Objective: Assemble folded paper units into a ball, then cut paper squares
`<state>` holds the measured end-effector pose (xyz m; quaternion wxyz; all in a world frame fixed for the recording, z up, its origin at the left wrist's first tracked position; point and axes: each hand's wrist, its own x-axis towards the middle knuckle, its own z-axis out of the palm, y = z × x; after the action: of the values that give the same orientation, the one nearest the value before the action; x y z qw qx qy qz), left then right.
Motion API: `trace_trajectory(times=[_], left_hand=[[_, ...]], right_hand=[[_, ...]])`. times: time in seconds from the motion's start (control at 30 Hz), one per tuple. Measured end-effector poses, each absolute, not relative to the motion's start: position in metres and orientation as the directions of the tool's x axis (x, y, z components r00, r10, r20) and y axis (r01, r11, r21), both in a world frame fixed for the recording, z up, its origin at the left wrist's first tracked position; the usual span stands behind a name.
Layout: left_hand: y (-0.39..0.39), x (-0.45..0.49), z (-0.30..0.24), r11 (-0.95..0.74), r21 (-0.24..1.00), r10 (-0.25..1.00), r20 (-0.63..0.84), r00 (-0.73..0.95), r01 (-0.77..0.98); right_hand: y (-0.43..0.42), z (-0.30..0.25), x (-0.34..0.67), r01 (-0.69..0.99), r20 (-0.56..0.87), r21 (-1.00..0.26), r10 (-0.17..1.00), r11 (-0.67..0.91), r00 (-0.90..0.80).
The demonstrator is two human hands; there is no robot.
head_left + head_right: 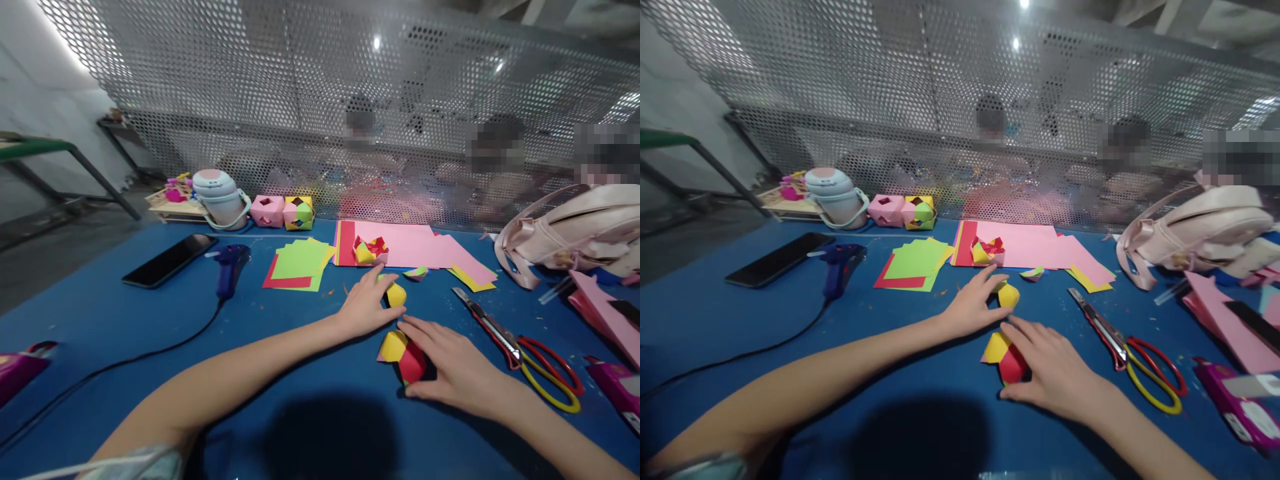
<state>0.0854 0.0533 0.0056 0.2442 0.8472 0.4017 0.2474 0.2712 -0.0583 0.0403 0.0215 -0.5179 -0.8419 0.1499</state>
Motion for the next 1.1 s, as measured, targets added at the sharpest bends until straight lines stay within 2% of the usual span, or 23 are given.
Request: trace_trajectory(times=[0.17,0.4,0.5,0.63,0.83,0.97,1.1], left_hand=[[0.054,0.096,0.003,-0.613,0.529,0.768,0.226,0.598,0.587],[0.061,0.102,-0.001,-0.648,0.478,0.739,0.209,0.640,0.593],[0.065,0.094,0.000,-0.668,0.470,0.723,0.226,0.652,0.577],[0.071,0.068,0.004,-0.699,0.479,0.693,0.269,0.669,0.532],[0.074,0.019,0.023,-0.758,0.518,0.572,0.235,0.786,0.396],[0.069,0.005,0.030,-0.728,0.549,0.603,0.227,0.765,0.411],[0.064,0.014,0.025,-0.675,0.587,0.660,0.211,0.721,0.446]], right_hand=[[-0.046,0.054,0.280,0.824,-0.252,-0.342,0.801,0.452,-0.544],[-0.031,0.054,0.266,0.726,-0.229,-0.388,0.704,0.567,-0.672],[-0.035,0.051,0.265,0.762,-0.210,-0.367,0.750,0.534,-0.627],[-0.042,0.044,0.271,0.822,-0.171,-0.354,0.834,0.445,-0.525],[-0.035,0.053,0.285,0.794,-0.252,-0.448,0.794,0.410,-0.553],[-0.022,0.059,0.286,0.748,-0.286,-0.519,0.741,0.414,-0.608],[-0.014,0.055,0.283,0.685,-0.243,-0.569,0.703,0.455,-0.669]])
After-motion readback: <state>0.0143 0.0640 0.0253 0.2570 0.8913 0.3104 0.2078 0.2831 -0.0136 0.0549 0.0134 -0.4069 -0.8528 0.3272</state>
